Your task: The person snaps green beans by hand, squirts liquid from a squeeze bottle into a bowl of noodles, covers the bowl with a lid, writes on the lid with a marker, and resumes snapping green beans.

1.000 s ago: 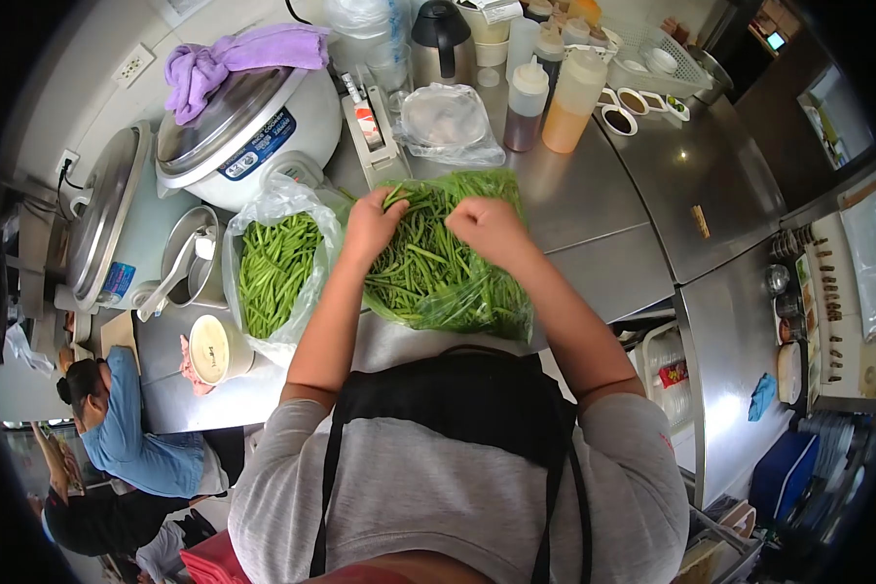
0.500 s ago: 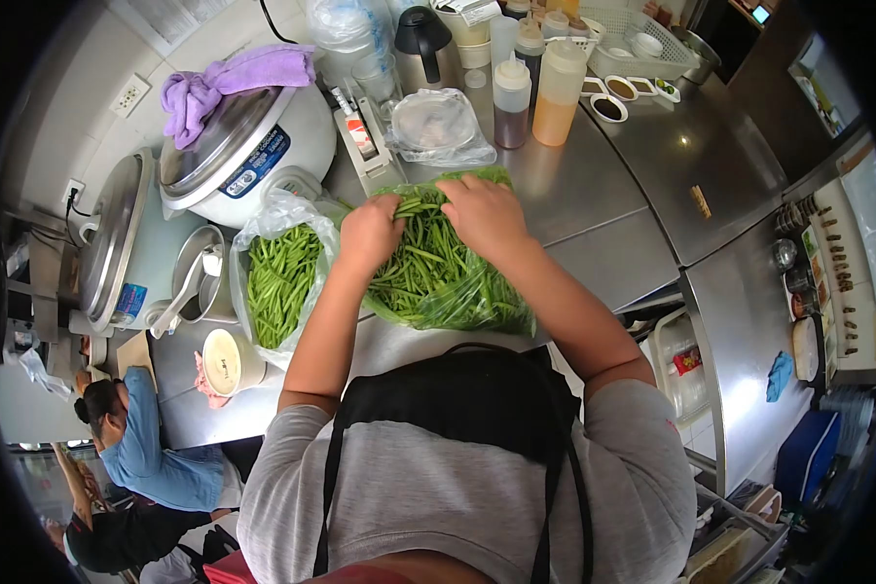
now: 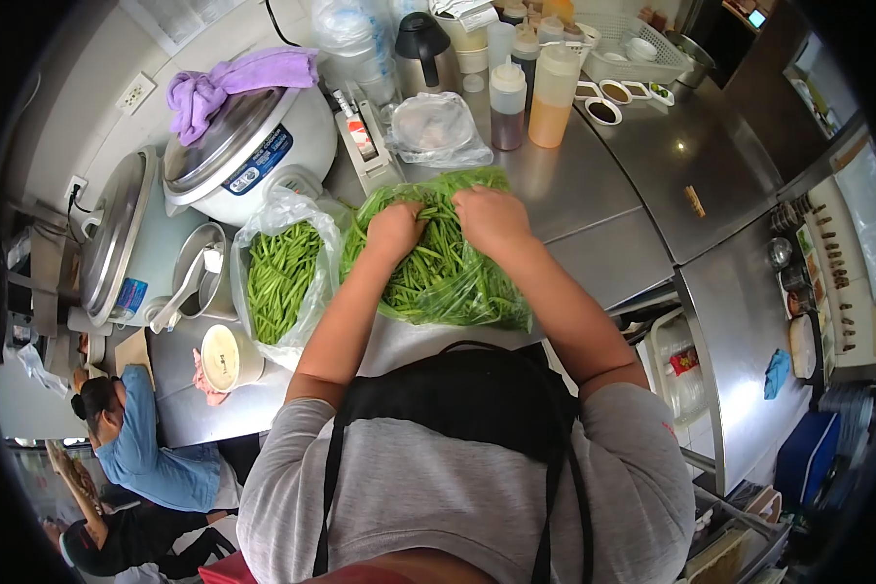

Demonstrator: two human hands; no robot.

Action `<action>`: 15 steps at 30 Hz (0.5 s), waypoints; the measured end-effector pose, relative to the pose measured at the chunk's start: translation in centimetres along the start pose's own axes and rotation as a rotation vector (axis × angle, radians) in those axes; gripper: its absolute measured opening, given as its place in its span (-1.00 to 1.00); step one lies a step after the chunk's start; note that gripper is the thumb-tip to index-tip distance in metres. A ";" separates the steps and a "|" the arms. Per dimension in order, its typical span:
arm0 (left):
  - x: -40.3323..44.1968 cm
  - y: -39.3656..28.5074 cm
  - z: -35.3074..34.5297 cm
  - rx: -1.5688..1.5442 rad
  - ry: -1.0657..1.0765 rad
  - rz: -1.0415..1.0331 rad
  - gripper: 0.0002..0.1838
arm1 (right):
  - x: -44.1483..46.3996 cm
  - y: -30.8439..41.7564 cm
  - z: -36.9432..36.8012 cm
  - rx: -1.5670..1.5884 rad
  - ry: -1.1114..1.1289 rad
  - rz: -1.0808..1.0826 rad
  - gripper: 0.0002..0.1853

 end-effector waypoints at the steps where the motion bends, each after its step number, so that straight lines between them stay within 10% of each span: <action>1: -0.2 -0.3 0.7 -0.012 -0.039 -0.014 -0.79 | -0.1 -0.2 0.1 -0.011 -0.001 -0.002 -0.85; 15: -3.9 -3.2 9.5 -0.404 -0.387 -0.318 -0.89 | -0.2 2.4 1.6 0.370 -0.104 0.147 -0.85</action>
Point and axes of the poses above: each hand's wrist, its own x-axis towards the middle knuckle, its own z-axis out of the back of the hand, y = z × x, the point moved 10 cm from there along x, towards the middle knuckle, and after that the axes turned 3 degrees about x, right-handed, at the moved point
